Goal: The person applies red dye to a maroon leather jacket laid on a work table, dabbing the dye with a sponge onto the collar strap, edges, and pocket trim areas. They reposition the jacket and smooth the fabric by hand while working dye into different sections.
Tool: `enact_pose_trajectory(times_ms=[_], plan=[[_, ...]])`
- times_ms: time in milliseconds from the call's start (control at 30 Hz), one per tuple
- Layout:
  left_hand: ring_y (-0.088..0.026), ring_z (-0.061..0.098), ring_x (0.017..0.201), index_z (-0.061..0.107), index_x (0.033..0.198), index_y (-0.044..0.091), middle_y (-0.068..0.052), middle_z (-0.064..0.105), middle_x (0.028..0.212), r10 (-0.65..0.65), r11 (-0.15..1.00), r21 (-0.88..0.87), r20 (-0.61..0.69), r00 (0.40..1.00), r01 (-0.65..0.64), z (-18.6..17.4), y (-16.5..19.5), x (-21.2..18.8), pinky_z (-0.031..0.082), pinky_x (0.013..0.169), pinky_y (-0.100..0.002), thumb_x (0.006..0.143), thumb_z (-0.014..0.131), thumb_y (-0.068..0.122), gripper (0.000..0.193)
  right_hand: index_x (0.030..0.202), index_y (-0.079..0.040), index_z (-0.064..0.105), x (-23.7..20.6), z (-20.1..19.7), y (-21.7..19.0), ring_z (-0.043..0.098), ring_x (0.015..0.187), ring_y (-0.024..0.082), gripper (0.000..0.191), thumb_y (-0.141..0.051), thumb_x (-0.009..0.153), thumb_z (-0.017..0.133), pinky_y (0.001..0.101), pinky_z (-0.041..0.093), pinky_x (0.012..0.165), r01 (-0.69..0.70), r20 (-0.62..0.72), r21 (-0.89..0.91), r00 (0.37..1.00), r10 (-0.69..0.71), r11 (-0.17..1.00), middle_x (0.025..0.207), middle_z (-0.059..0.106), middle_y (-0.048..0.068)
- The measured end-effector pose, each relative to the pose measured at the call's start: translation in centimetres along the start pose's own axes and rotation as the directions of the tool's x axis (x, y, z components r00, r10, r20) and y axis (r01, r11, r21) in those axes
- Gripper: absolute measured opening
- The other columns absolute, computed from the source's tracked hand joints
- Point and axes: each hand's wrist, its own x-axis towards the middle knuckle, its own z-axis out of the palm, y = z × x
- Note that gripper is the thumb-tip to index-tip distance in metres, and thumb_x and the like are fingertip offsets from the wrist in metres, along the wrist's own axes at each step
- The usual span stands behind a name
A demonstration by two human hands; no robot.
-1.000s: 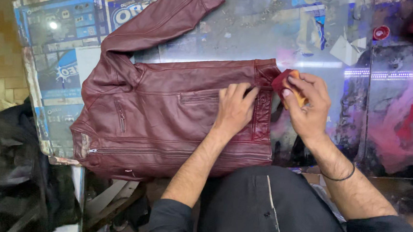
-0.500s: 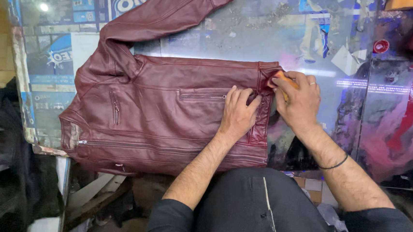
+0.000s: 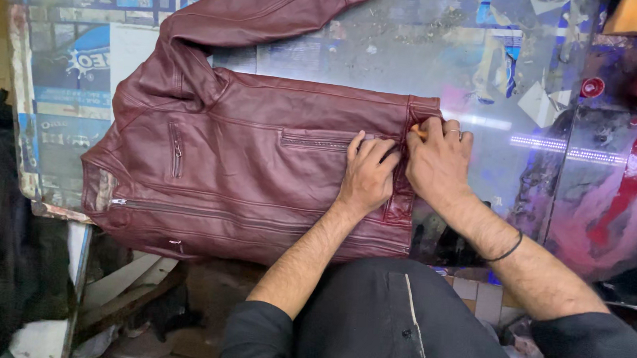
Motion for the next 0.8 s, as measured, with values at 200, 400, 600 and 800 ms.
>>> enact_pose_trajectory(times_ms=[200, 400, 600, 800], plan=[[-0.029, 0.061, 0.124, 0.067, 0.106, 0.003, -0.011, 0.068, 0.123, -0.039, 0.986, -0.160, -0.001, 0.999, 0.038, -0.5, -1.3, 0.0, 0.034, 0.125, -0.055, 0.082, 0.057, -0.003, 0.027, 0.116, -0.016, 0.076, -0.1, 0.0, 0.3, 0.052, 0.106, 0.032, 0.026, -0.017, 0.093, 0.064, 0.0474, 0.040, 0.086, 0.039, -0.034, 0.151, 0.999, -0.035, 0.988, 0.116, 0.059, 0.006], [-0.035, 0.055, 0.133, 0.068, 0.105, 0.003, -0.016, 0.063, 0.130, 0.108, 0.981, -0.161, -0.011, 0.994, -0.108, -4.2, -0.8, -1.3, 0.036, 0.123, -0.057, 0.078, 0.062, -0.005, 0.029, 0.104, -0.018, 0.077, 0.1, -4.1, 1.3, 0.054, 0.108, 0.028, 0.015, -0.022, 0.091, 0.071, 0.0480, 0.039, 0.085, 0.161, 0.078, -0.103, 0.985, -0.153, 0.982, 0.112, 0.061, 0.004], [-0.038, 0.054, 0.134, 0.068, 0.107, 0.003, -0.017, 0.060, 0.136, 0.061, 0.997, -0.037, -0.004, 0.998, -0.061, -9.7, -1.8, -5.2, 0.035, 0.121, -0.060, 0.074, 0.068, 0.000, 0.034, 0.118, -0.014, 0.077, -2.6, -8.7, 3.1, 0.055, 0.109, 0.032, 0.022, -0.015, 0.096, 0.079, 0.0470, 0.042, 0.092, -0.030, -0.196, 0.222, 0.978, 0.075, 0.975, 0.123, 0.064, 0.009], [-0.041, 0.049, 0.135, 0.067, 0.110, 0.002, -0.020, 0.056, 0.138, -0.124, 0.951, 0.281, -0.038, 0.992, 0.130, -14.1, -5.5, -11.9, 0.033, 0.118, -0.063, 0.077, 0.071, 0.006, 0.033, 0.121, -0.010, 0.072, -11.7, -7.5, 4.7, 0.058, 0.118, 0.034, 0.030, -0.007, 0.091, 0.078, 0.0423, 0.048, 0.103, -0.211, -0.186, 0.442, 0.929, 0.319, 0.872, 0.126, 0.063, 0.014]])
